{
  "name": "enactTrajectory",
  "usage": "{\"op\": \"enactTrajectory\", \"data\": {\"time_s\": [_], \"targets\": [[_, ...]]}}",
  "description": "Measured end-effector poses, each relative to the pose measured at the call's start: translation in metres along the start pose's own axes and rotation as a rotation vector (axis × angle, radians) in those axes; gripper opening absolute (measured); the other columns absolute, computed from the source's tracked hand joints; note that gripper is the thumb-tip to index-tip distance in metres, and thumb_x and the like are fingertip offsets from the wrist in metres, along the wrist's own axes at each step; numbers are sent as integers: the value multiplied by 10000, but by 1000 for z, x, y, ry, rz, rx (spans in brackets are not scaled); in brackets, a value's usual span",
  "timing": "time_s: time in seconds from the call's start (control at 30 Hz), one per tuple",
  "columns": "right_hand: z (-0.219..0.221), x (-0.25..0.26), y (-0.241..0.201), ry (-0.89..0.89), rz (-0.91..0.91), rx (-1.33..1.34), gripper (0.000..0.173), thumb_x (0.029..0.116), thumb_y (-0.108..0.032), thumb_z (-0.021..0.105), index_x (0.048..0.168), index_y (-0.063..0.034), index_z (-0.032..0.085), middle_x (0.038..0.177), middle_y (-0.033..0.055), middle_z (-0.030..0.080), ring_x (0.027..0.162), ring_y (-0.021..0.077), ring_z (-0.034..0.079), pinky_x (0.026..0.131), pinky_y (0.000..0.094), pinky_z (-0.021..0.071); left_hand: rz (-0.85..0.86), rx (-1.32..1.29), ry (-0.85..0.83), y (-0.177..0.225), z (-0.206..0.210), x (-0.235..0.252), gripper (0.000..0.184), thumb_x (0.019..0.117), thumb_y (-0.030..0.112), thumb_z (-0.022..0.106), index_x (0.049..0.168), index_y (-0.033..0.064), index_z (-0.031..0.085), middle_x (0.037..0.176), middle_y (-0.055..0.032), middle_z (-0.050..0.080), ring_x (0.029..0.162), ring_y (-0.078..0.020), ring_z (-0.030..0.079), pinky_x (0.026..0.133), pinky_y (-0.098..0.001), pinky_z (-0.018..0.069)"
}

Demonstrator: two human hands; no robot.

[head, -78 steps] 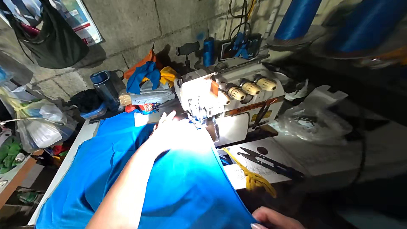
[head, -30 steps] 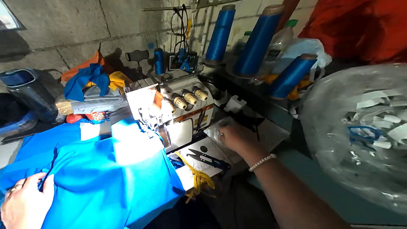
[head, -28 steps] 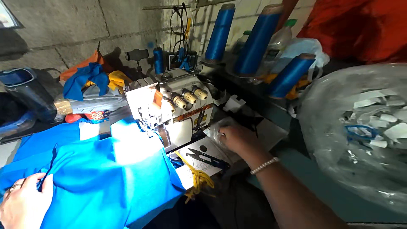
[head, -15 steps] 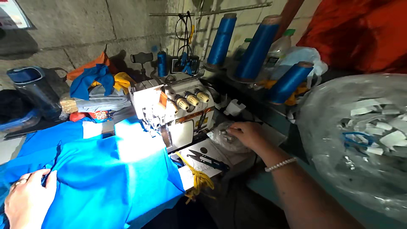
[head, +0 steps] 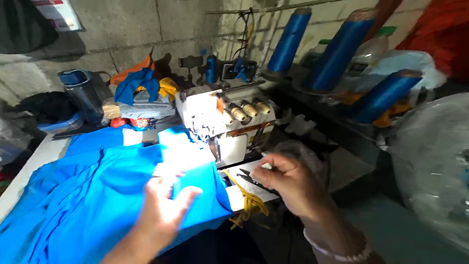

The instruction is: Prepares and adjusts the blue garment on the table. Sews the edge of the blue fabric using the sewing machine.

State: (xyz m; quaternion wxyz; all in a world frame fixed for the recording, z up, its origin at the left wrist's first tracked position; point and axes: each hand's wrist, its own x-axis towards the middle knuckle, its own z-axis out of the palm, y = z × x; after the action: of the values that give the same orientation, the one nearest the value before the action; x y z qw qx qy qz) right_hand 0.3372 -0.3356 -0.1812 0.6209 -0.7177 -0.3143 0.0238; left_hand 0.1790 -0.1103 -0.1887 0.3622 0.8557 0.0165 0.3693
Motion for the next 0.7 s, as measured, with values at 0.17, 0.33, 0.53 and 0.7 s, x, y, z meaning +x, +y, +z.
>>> {"op": "enactTrajectory", "data": {"time_s": [0.17,0.33,0.53,0.7], "targets": [[47,-21,-8,-285,243,564,218,801,-176,814,689,-228,635,589,-75,588,507,-34,515,492,119,421,-163,-517,-240,29,38,-6,163,970,133,649,1034,3,723,966,-23,684,874,-31,650,782,-192,554],[59,-31,-7,-346,313,632,246,809,-160,806,647,-208,627,542,-69,558,480,-35,507,475,118,416,-139,-483,-188,27,32,-22,123,967,56,626,945,-19,720,910,-32,681,842,-16,639,782,-171,544],[56,-42,7,-221,268,496,135,981,-209,592,918,-202,711,681,-57,648,555,-10,578,522,131,483,-515,-557,-174,33,17,-25,107,963,53,605,909,28,694,821,9,677,763,-28,647,732,-197,549],[59,-48,5,-225,199,364,148,913,-164,632,1009,-193,742,800,-42,706,631,13,635,554,143,523,-555,-553,-166,28,16,-29,94,963,43,615,910,31,692,811,4,666,737,-33,638,713,-195,547]]}}
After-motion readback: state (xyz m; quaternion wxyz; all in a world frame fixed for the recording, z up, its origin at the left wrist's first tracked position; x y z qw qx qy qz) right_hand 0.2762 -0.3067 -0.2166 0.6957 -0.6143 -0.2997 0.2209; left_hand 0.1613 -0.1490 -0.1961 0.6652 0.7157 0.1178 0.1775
